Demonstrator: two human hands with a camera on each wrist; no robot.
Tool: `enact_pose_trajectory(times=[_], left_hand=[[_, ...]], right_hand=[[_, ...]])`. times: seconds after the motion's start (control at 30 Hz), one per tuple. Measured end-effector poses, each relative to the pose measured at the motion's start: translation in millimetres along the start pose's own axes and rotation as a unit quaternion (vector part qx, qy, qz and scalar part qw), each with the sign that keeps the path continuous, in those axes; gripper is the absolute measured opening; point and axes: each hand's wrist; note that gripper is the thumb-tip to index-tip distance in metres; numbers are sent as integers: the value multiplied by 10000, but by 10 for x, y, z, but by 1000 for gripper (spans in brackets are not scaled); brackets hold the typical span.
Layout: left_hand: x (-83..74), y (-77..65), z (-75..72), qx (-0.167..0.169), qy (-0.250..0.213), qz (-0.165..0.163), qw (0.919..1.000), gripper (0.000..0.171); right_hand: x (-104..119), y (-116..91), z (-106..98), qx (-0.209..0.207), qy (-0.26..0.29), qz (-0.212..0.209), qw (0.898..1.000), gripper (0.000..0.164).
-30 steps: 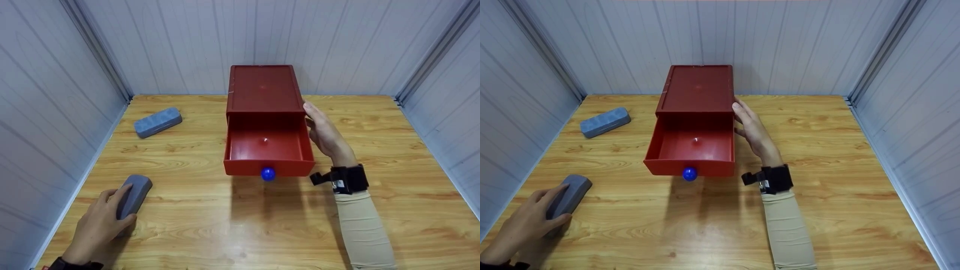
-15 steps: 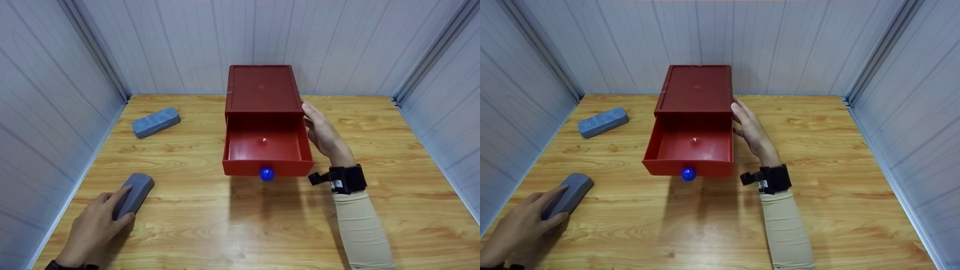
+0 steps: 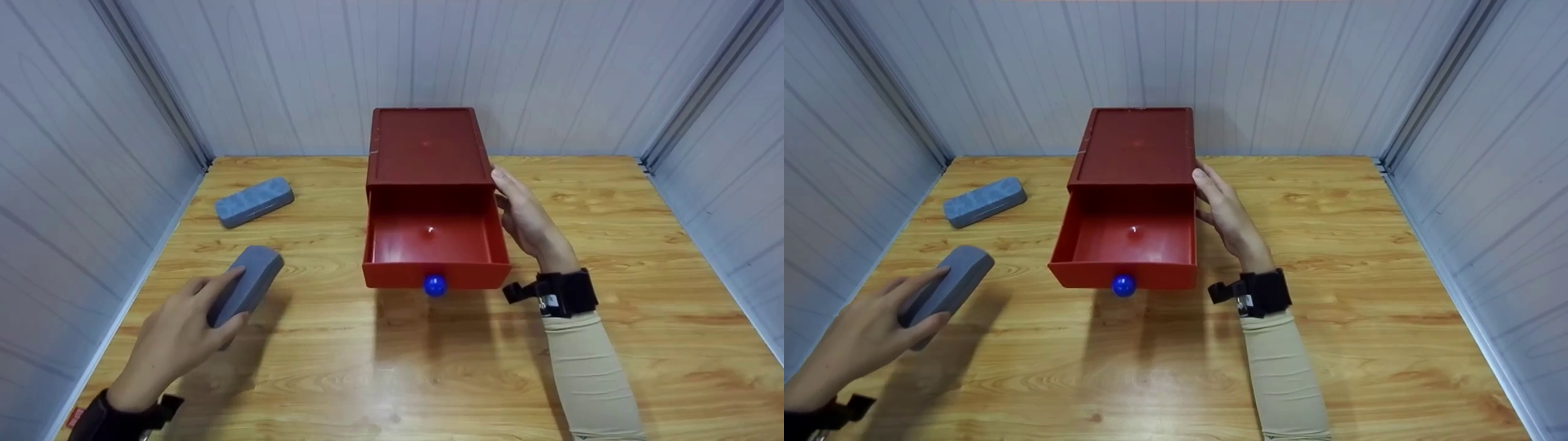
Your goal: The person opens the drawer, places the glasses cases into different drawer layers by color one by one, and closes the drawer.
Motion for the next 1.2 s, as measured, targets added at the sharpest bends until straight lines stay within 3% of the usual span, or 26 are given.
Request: enact_pose_trajectory(times=[0.33, 0.5, 0.6, 0.83, 1.2], left_hand=[[-511, 667, -414, -236, -109, 754, 9968, 65], [-725, 943, -575, -628, -177, 1219, 9904, 62], [-858, 1093, -630, -689, -234, 1452, 9867, 61], [-1157, 1449, -688, -164, -503, 1784, 9825, 58], [-1456, 1927, -639, 1088, -627, 2024, 9712, 52]], right_hand=[[-29, 9, 3, -12, -63, -50, 10000, 62], [-38, 20, 26, 17, -62, -72, 10000, 61], [-34, 26, 32, 13, -69, -59, 10000, 61], [-26, 29, 36, -48, 6, 15, 10000, 62], [-33, 47, 27, -33, -37, -23, 10000, 63]])
Point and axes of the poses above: each hand's wrist, its own y-axis towards the middle knuckle, its own z-axis out of the palm, x = y × z, and after that the axes turned 15 degrees about z, right-handed
